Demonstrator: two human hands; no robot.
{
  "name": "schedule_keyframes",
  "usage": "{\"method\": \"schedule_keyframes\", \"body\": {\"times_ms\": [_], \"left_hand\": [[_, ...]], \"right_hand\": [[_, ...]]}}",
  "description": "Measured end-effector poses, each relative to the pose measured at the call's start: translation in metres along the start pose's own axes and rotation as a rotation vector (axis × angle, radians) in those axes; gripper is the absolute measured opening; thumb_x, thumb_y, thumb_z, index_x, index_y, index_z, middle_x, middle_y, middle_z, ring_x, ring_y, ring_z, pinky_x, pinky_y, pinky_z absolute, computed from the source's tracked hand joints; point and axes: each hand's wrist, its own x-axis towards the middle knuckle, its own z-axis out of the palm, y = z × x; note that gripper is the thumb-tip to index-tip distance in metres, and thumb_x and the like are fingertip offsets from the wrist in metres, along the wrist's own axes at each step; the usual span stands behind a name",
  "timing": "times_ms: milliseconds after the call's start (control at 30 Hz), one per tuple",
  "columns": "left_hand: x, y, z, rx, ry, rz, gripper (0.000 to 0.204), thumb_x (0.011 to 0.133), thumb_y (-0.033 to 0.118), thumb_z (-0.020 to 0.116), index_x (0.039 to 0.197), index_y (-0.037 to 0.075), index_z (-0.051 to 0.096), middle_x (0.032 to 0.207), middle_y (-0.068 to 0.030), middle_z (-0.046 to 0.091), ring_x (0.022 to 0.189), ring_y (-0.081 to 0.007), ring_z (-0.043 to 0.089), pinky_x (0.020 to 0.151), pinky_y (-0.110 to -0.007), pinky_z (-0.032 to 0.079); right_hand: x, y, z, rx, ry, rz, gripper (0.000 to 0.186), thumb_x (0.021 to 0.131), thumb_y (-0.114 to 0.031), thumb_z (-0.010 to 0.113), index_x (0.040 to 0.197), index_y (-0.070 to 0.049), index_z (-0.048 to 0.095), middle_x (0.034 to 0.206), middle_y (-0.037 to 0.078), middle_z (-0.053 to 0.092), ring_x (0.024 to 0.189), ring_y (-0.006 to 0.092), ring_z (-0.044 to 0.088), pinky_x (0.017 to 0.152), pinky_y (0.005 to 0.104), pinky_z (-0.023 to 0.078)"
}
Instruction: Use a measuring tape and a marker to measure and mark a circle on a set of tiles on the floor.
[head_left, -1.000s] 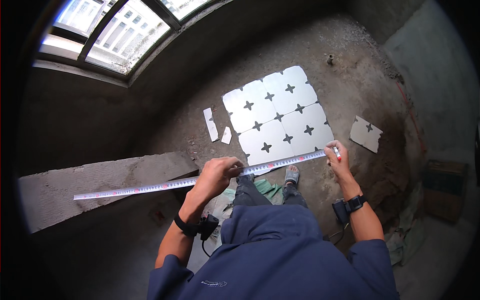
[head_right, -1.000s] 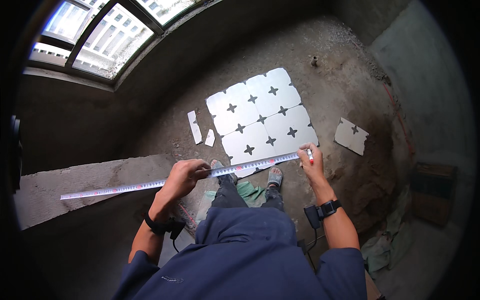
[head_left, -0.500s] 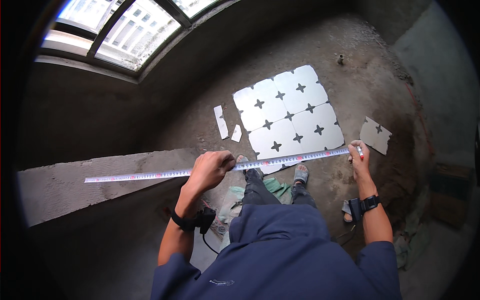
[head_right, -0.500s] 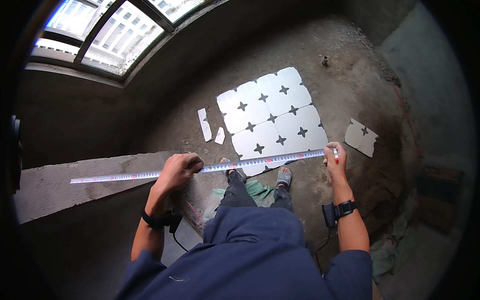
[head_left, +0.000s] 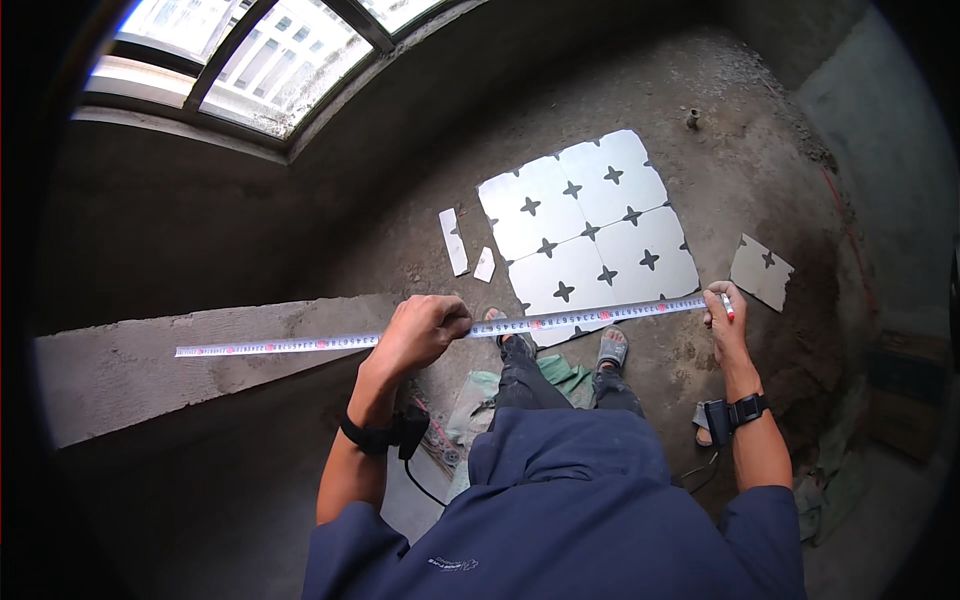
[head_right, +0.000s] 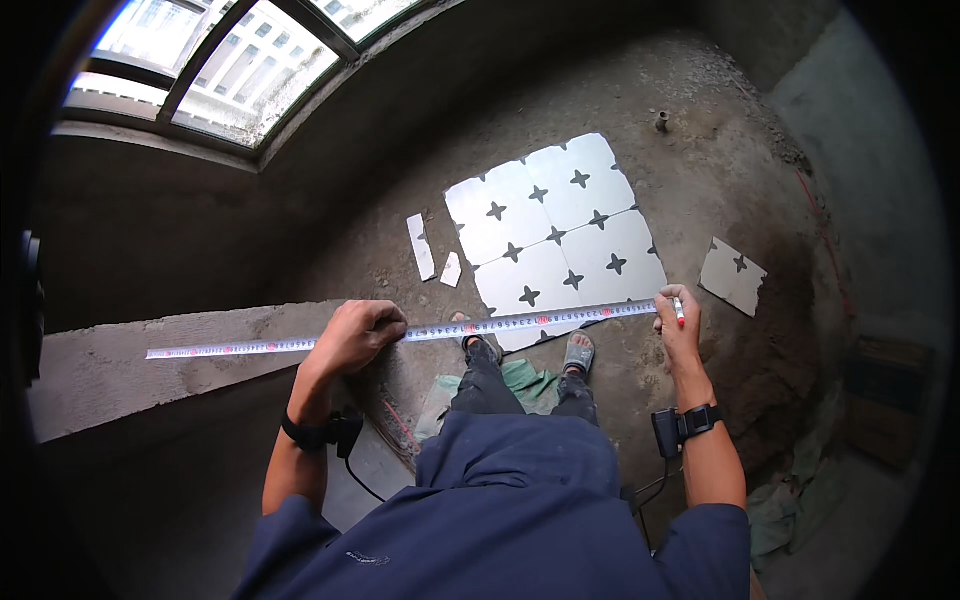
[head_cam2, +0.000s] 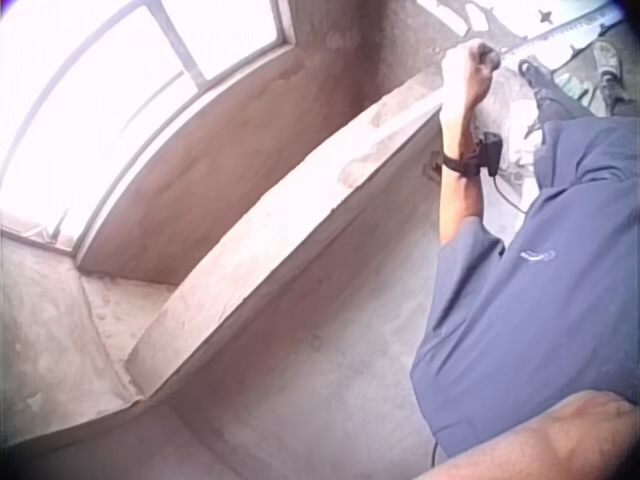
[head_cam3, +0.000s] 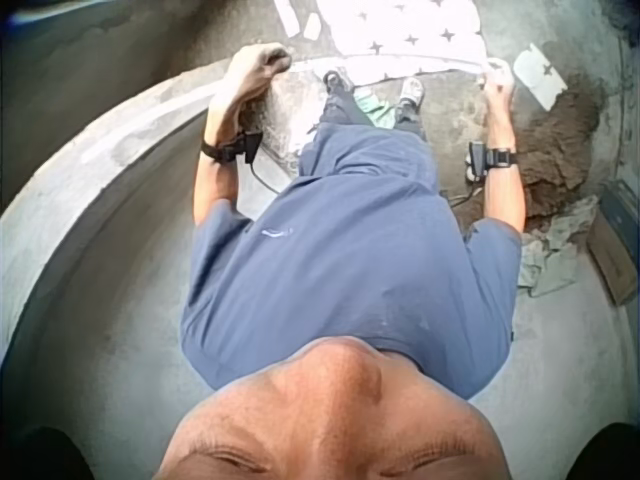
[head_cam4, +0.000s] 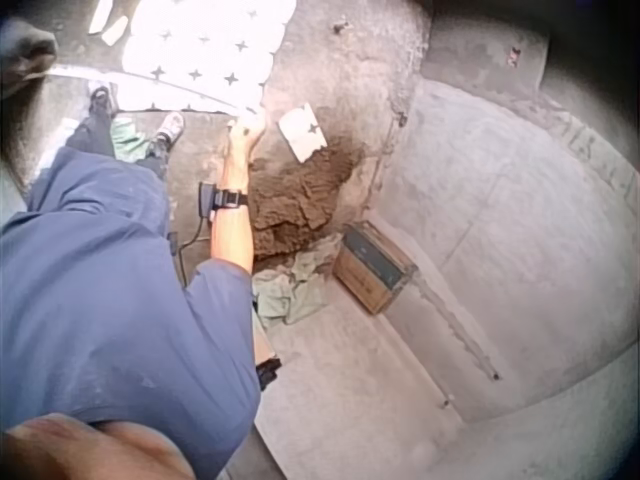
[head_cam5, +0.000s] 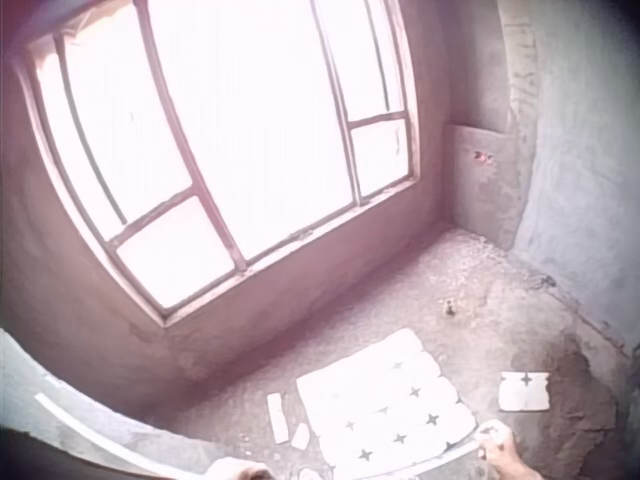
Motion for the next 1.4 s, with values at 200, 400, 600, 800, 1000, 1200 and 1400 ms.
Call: {"method": "schedule_keyframes", "body": {"times_ms": [200,400,600,800,1000,1200,1400], "left_hand": [[0.004,-0.007,0.002,-0.012,0.030,0.027,0.018,0.090,0.018,0.070,0.098,0.002,0.074,0.086,-0.0186,0.070,0.082,-0.0351,0.069,0.074,-0.042,0.052],[0.010,-0.013,-0.042,0.009,0.041,0.041,0.011,0.089,0.011,0.071,0.094,0.002,0.074,0.085,-0.0170,0.071,0.079,-0.0303,0.070,0.072,-0.040,0.053],[0.050,-0.054,-0.130,0.124,0.172,0.069,0.006,0.088,0.002,0.069,0.087,-0.004,0.070,0.073,-0.0122,0.067,0.067,-0.0167,0.063,0.065,-0.033,0.051],[0.153,-0.123,-0.111,0.268,0.191,-0.024,0.008,0.084,0.003,0.068,0.084,-0.004,0.071,0.070,-0.0157,0.066,0.065,-0.0236,0.065,0.065,-0.036,0.051],[0.336,-0.302,0.116,0.110,0.024,-0.076,0.013,0.082,0.007,0.072,0.091,-0.002,0.074,0.078,-0.0164,0.072,0.070,-0.0246,0.068,0.069,-0.038,0.053],[0.444,-0.480,0.355,-0.254,-0.049,-0.209,0.016,0.084,0.013,0.069,0.080,-0.002,0.069,0.064,-0.0053,0.059,0.061,-0.0139,0.053,0.060,-0.034,0.044],[0.504,-0.564,0.470,-0.344,-0.031,-0.237,0.014,0.087,0.011,0.068,0.081,-0.002,0.068,0.066,-0.0023,0.059,0.065,-0.0133,0.052,0.062,-0.033,0.043]], "right_hand": [[0.004,0.003,0.004,-0.026,-0.013,0.014,0.009,0.097,-0.014,0.065,0.102,-0.007,0.061,0.079,-0.003,0.056,0.058,0.0028,0.050,0.052,0.0197,0.040],[0.016,-0.030,0.006,-0.104,-0.055,-0.075,0.013,0.098,-0.016,0.064,0.103,-0.005,0.061,0.079,0.000,0.059,0.058,0.0042,0.051,0.052,0.0201,0.042],[0.042,-0.056,-0.040,-0.374,-0.002,-0.166,0.016,0.097,-0.017,0.064,0.103,-0.002,0.061,0.078,0.003,0.063,0.055,0.0054,0.053,0.051,0.0221,0.043],[0.090,-0.020,-0.049,-0.601,-0.050,-0.120,0.013,0.094,-0.014,0.064,0.098,-0.002,0.062,0.074,0.003,0.061,0.055,0.0072,0.054,0.051,0.0244,0.043],[0.212,0.151,-0.014,-0.773,-0.104,-0.098,0.012,0.094,-0.014,0.063,0.098,-0.003,0.062,0.070,0.003,0.059,0.055,0.0086,0.055,0.051,0.0267,0.044],[0.351,0.368,0.064,-0.732,-0.186,-0.155,0.014,0.094,-0.014,0.063,0.101,-0.003,0.062,0.072,0.005,0.062,0.058,0.0091,0.057,0.053,0.0271,0.045],[0.430,0.511,0.137,-0.691,-0.259,-0.179,0.016,0.097,-0.017,0.062,0.104,-0.003,0.063,0.072,0.007,0.064,0.059,0.0131,0.059,0.056,0.0297,0.047]]}}
